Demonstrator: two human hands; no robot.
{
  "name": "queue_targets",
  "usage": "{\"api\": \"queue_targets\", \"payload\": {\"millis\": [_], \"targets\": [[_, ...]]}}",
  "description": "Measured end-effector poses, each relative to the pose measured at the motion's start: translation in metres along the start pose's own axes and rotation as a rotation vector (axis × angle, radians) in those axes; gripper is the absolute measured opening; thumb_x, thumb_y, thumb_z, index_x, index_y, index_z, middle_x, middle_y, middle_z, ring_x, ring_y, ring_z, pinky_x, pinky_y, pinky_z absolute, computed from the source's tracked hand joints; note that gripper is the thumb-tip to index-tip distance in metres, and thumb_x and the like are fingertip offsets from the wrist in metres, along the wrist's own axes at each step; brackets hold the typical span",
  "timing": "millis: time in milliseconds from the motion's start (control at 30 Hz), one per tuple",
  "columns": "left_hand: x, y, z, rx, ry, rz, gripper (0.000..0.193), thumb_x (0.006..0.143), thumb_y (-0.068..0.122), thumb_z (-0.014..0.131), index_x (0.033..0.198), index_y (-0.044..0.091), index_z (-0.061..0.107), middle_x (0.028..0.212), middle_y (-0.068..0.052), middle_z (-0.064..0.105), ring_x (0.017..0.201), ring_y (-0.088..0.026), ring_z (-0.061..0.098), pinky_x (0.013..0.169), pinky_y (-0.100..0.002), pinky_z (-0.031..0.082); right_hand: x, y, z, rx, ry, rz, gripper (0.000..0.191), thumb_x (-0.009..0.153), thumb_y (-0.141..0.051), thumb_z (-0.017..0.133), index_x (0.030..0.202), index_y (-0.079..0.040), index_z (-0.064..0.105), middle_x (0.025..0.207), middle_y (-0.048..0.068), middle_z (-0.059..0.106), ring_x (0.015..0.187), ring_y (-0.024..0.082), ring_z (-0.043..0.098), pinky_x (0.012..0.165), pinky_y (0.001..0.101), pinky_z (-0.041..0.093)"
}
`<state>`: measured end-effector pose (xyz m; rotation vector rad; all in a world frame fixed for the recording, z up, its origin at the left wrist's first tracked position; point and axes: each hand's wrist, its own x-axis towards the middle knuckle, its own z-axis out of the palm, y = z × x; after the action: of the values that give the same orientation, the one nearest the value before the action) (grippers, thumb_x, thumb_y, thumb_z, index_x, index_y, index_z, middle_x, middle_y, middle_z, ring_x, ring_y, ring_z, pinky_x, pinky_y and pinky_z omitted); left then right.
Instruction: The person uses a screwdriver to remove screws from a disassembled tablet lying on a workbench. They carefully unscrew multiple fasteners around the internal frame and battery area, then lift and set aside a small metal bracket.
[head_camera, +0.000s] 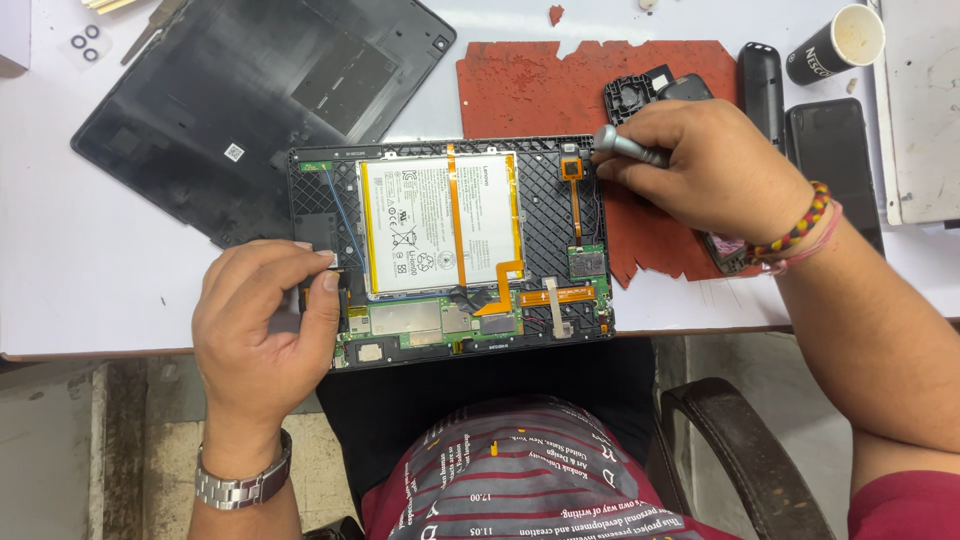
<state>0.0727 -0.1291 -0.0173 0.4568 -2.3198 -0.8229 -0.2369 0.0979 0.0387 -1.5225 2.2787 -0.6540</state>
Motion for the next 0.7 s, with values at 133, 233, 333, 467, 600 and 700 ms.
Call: {"api": "queue_targets", "payload": {"millis": [133,233,333,467,600,700], "targets": [[0.0001,-0.0007,0.0004,-0.002,0.000,-0.004,0.009,0.096,0.008,0.076,0.104,0.006,0.071,0.108,-0.007,0.072,0.096,-0.022,0.066,0.083,-0.032,0.051,0.0035,-0.0001,-0.0021,-0.127,-0.028,-0.106,0.016,0.092,-0.014,0.071,0.103,-0.003,0.071,0.093,0.014,0.069,0.088,0.034,0.065,0.077,0.0423,0.051],[-0.0002,-0.0012,0.0005,-0.001,0.003,0.001,0.009,0.097,0.008,0.076,0.104,0.007,0.071,0.108,-0.007,0.071,0.096,-0.022,0.066,0.083,-0.032,0.052,0.0049,-0.0004,-0.0023,-0.197,-0.064,-0.122,0.015,0.093,-0.015,0.068,0.101,-0.002,0.069,0.091,0.014,0.065,0.091,0.036,0.063,0.079,0.0450,0.050],[-0.0002,-0.0011,0.0009,-0.010,0.005,-0.005,0.010,0.095,0.008,0.077,0.104,0.007,0.071,0.107,-0.007,0.071,0.095,-0.022,0.066,0.083,-0.032,0.052,0.0066,-0.0003,-0.0035,-0.185,-0.094,-0.091,0.016,0.093,-0.016,0.066,0.101,-0.002,0.068,0.089,0.013,0.063,0.089,0.036,0.062,0.077,0.0456,0.049],[-0.0003,-0.0009,0.0010,-0.009,0.002,0.000,0.011,0.095,0.007,0.077,0.104,0.007,0.071,0.107,-0.007,0.072,0.095,-0.022,0.066,0.083,-0.032,0.051,0.0077,-0.0003,-0.0043,-0.181,-0.112,-0.086,0.015,0.093,-0.016,0.066,0.099,-0.002,0.067,0.089,0.013,0.063,0.088,0.035,0.061,0.077,0.0455,0.048],[0.0004,-0.0004,0.0009,-0.013,0.005,0.006,0.011,0.094,0.006,0.077,0.104,0.007,0.071,0.107,-0.008,0.071,0.095,-0.023,0.066,0.084,-0.032,0.051,0.0080,-0.0010,-0.0036,-0.202,-0.104,-0.079,0.016,0.094,-0.017,0.066,0.098,-0.002,0.068,0.088,0.015,0.063,0.088,0.036,0.062,0.077,0.0458,0.048],[0.0001,0.0003,0.0009,-0.016,0.008,0.010,0.011,0.095,0.006,0.077,0.104,0.007,0.071,0.107,-0.007,0.071,0.096,-0.023,0.066,0.085,-0.033,0.051,0.0082,-0.0018,-0.0013,-0.242,-0.071,-0.057,0.018,0.092,-0.019,0.069,0.099,-0.002,0.068,0.090,0.015,0.065,0.087,0.038,0.062,0.076,0.0465,0.049]]}}
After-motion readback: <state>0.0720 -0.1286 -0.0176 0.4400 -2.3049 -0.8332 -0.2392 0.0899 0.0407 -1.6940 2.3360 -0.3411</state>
